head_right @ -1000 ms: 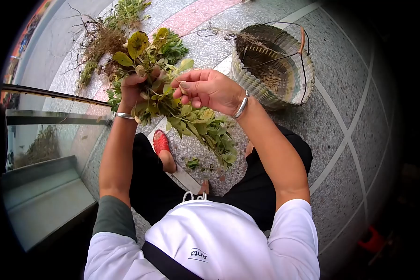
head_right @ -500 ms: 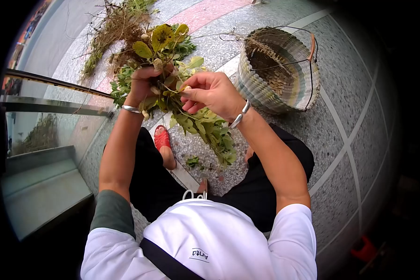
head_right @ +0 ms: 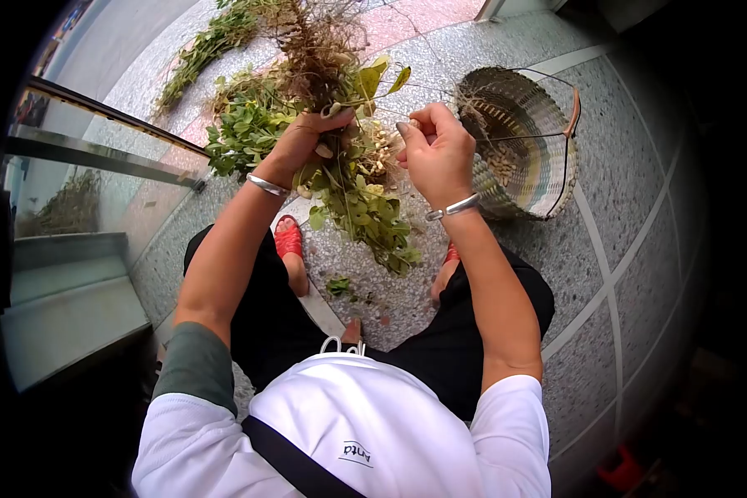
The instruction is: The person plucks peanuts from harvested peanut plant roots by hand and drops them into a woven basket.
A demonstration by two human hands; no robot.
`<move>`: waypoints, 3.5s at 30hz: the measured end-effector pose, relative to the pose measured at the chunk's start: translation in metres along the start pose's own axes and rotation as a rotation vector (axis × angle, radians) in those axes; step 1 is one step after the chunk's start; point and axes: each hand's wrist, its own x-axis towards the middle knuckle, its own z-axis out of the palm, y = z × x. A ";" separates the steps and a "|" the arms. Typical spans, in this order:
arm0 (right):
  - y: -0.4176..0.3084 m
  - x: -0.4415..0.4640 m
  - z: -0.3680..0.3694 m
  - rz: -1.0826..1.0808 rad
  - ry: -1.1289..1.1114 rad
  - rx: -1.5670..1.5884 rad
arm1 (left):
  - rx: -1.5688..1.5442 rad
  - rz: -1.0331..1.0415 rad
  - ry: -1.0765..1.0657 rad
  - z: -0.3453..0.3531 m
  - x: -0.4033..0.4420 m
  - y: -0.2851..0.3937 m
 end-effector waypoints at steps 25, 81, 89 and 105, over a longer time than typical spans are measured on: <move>0.016 -0.010 0.044 -0.401 -0.136 -0.519 | -0.233 -0.314 0.140 0.033 -0.005 0.016; -0.017 -0.014 -0.022 0.432 -0.559 0.787 | -0.082 -0.302 0.384 -0.017 0.008 0.019; 0.141 0.022 -0.128 0.698 0.231 0.971 | -0.043 -0.236 0.354 -0.011 0.000 0.026; 0.009 -0.017 0.000 0.036 -0.137 0.330 | 0.453 0.373 0.207 0.058 -0.026 0.001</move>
